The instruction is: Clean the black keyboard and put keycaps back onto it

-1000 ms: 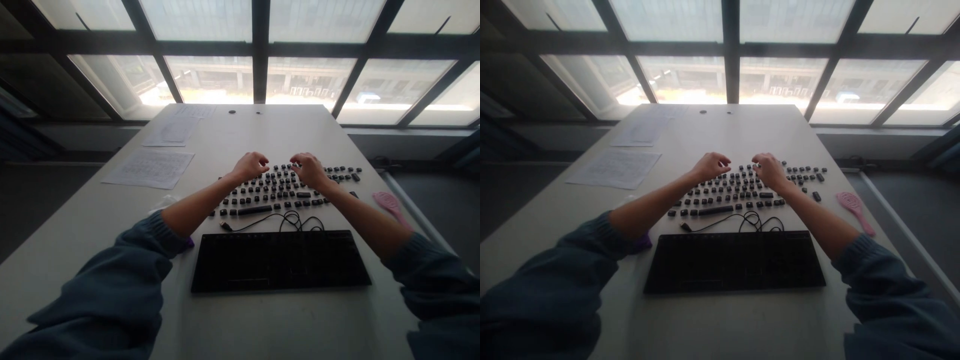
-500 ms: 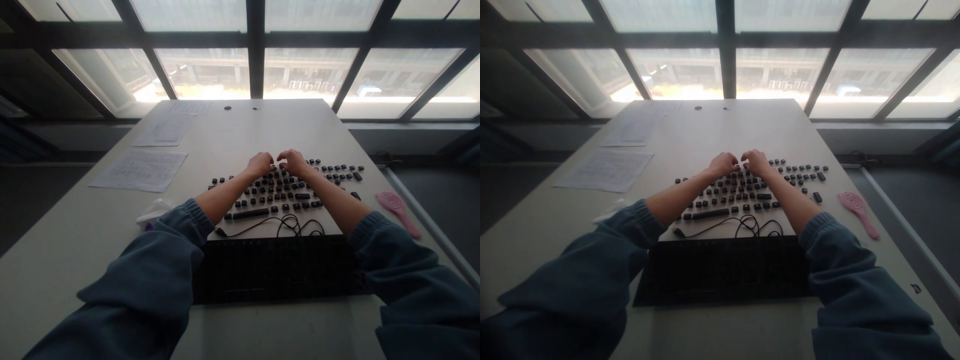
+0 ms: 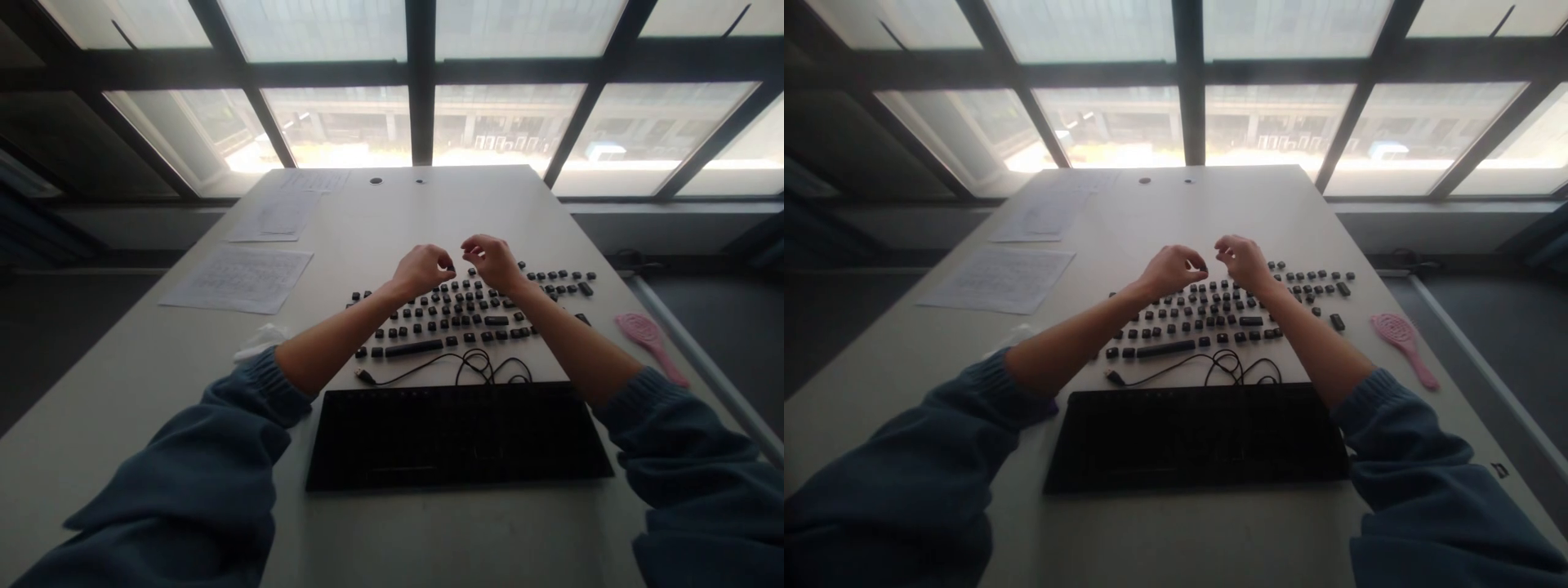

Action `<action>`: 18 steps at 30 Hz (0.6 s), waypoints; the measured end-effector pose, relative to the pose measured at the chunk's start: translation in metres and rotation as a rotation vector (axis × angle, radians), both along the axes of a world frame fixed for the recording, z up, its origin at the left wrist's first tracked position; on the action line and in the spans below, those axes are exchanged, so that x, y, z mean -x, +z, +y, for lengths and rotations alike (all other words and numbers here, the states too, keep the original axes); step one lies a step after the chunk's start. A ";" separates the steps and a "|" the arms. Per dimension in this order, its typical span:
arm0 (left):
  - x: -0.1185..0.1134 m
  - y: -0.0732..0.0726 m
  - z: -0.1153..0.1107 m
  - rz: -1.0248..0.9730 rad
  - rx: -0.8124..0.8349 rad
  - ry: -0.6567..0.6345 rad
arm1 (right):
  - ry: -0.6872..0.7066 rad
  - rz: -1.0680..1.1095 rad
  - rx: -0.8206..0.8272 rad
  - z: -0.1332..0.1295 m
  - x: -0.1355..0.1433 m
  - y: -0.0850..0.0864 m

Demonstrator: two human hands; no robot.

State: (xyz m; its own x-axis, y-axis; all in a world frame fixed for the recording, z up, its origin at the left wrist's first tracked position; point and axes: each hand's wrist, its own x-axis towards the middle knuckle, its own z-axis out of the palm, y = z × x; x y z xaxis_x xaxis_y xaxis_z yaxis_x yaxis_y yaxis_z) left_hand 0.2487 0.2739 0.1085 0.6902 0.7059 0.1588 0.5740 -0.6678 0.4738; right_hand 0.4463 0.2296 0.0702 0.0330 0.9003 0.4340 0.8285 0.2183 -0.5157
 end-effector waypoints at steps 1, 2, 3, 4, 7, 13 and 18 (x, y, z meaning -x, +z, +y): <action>0.008 0.008 -0.010 -0.040 -0.005 -0.034 | 0.015 0.076 -0.062 -0.012 0.004 0.006; 0.017 0.016 -0.020 -0.080 -0.008 -0.064 | 0.017 0.143 -0.111 -0.026 0.009 0.010; 0.026 0.022 -0.031 -0.114 -0.010 -0.088 | 0.008 0.192 -0.142 -0.040 0.015 0.014; 0.035 0.028 -0.042 -0.135 -0.009 -0.106 | -0.002 0.222 -0.161 -0.056 0.021 0.016; 0.060 0.035 -0.075 -0.137 -0.005 -0.119 | 0.021 0.379 -0.101 -0.101 0.039 0.016; 0.094 0.010 -0.128 -0.040 0.011 -0.087 | 0.092 0.540 0.090 -0.167 0.067 0.004; 0.101 -0.015 -0.153 0.019 0.034 -0.082 | 0.187 0.373 0.136 -0.197 0.084 -0.007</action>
